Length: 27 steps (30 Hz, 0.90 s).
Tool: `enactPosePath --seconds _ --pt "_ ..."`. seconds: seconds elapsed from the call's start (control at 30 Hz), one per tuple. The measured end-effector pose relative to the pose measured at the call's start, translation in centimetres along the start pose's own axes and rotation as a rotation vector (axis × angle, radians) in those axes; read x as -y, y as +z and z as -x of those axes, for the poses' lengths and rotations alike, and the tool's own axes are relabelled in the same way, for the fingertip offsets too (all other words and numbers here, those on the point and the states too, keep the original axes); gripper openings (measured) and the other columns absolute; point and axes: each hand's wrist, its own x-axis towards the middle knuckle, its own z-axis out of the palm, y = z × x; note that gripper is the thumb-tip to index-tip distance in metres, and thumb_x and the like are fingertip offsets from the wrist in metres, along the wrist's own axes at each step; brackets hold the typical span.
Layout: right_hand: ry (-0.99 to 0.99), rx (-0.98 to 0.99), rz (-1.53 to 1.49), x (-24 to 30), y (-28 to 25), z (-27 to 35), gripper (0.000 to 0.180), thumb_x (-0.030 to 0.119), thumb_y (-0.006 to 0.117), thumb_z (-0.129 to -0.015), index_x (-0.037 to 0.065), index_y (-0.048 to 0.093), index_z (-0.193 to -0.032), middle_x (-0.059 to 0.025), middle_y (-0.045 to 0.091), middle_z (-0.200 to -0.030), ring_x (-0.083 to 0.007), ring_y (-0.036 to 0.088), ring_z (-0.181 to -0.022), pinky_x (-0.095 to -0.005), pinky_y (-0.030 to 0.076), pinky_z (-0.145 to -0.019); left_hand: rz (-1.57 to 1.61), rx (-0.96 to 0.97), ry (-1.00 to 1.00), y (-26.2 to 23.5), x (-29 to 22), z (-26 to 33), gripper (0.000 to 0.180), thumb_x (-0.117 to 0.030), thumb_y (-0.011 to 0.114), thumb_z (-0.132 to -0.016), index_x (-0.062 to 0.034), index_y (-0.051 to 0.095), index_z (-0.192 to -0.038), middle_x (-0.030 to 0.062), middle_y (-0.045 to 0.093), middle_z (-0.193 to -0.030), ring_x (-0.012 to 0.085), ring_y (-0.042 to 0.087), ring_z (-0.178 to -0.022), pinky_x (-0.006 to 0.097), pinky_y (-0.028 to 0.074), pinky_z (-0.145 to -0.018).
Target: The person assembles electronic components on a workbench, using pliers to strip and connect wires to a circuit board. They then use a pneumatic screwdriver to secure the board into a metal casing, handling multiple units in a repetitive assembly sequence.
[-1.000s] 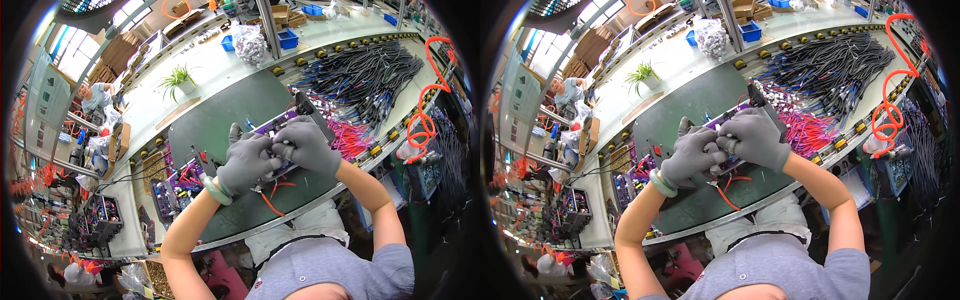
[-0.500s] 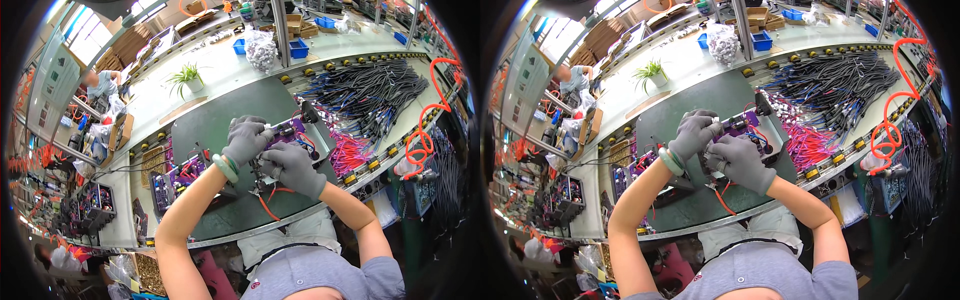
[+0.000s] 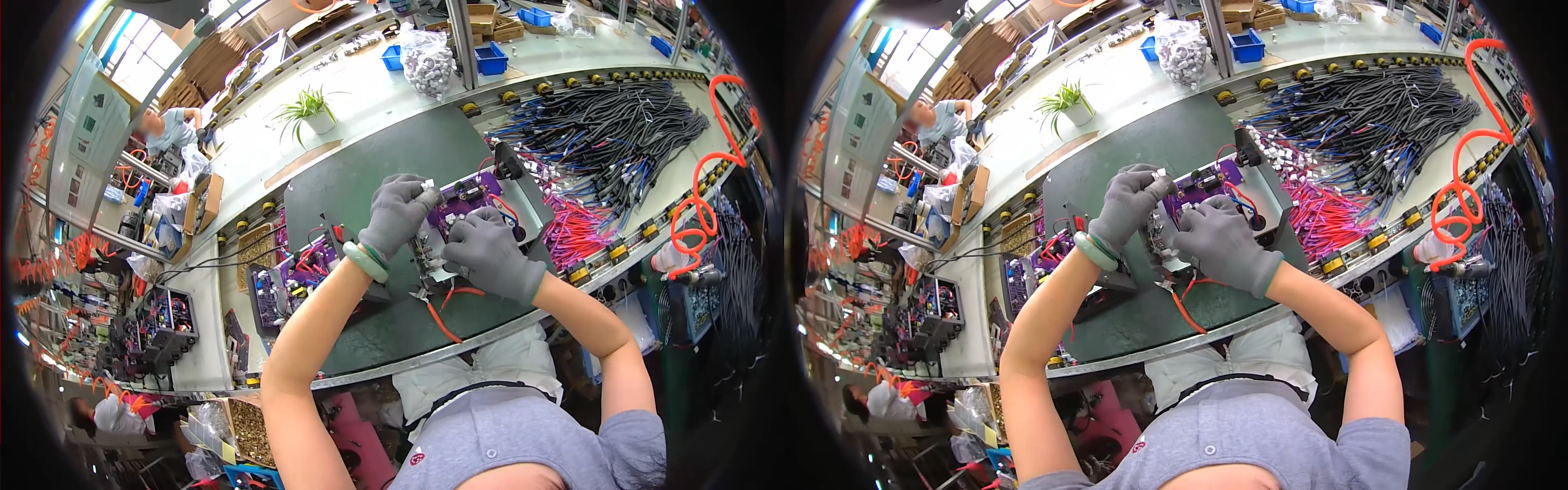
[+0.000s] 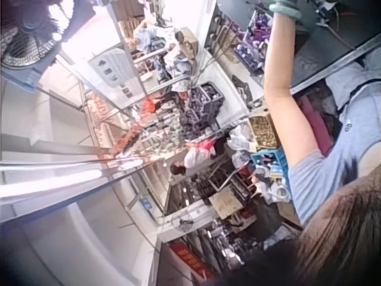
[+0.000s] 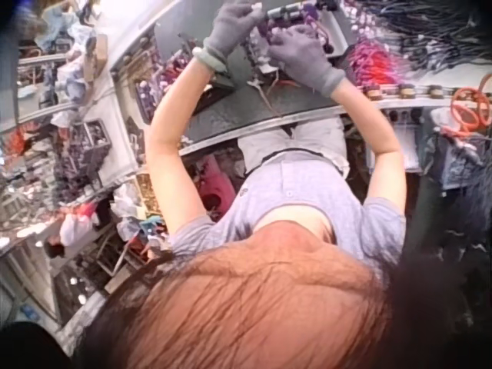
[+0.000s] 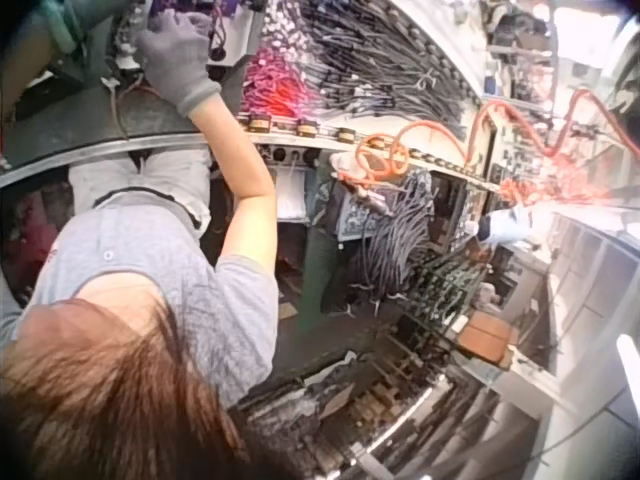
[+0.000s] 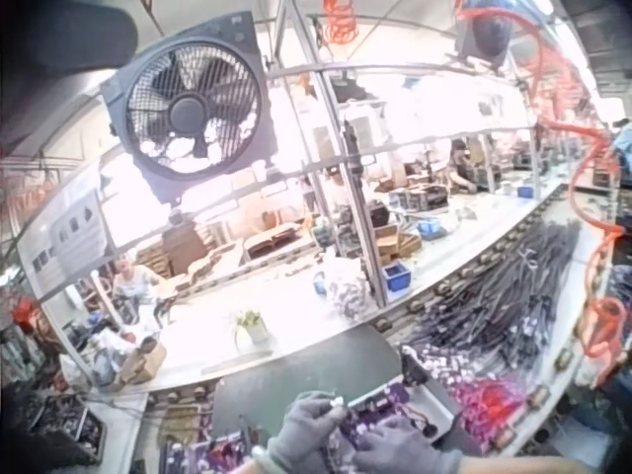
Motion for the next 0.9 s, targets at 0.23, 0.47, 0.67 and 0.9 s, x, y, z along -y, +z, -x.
enactPosePath --seconds 0.23,0.47,0.67,0.9 --pt "0.089 -0.066 -0.018 0.3 0.6 0.2 0.015 0.018 0.078 -0.071 0.013 0.067 -0.079 -0.0018 0.06 -0.081 -0.0223 0.062 -0.084 -0.0419 0.044 -0.09 -0.072 -0.082 0.053 0.4 -0.1 0.1 0.027 -0.025 0.062 -0.095 -0.0049 0.078 -0.085 0.0102 0.071 -0.099 0.0257 0.059 -0.105 0.037 0.045 -0.095" --pt "0.062 0.025 -0.063 0.0 0.1 0.1 0.011 0.017 0.073 -0.073 0.014 0.067 -0.082 -0.005 0.062 -0.089 -0.0248 0.063 -0.09 -0.0419 0.046 -0.094 -0.115 -0.187 0.092 1.1 -0.6 0.3 0.028 -0.025 0.064 -0.092 -0.0029 0.071 -0.076 0.0123 0.07 -0.095 0.0317 0.059 -0.101 0.041 0.047 -0.088" --pt "0.072 0.019 -0.074 0.1 -0.1 -0.1 0.008 0.016 0.071 -0.075 0.013 0.067 -0.081 -0.0039 0.061 -0.082 -0.024 0.064 -0.088 -0.0415 0.046 -0.094 -0.14 -0.13 0.069 0.7 -0.7 0.8 0.029 -0.027 0.061 -0.095 -0.0042 0.075 -0.083 0.0118 0.069 -0.097 0.0276 0.059 -0.103 0.038 0.045 -0.092" --pt "-0.007 -0.013 -0.121 -0.3 0.1 -0.1 0.013 0.017 0.075 -0.072 0.012 0.065 -0.08 -0.0029 0.06 -0.08 -0.0222 0.063 -0.08 -0.0413 0.047 -0.092 -0.152 -0.183 0.063 1.1 -1.8 0.8 0.027 -0.024 0.063 -0.093 -0.0033 0.074 -0.081 0.0118 0.069 -0.095 0.0286 0.059 -0.101 0.039 0.046 -0.09"
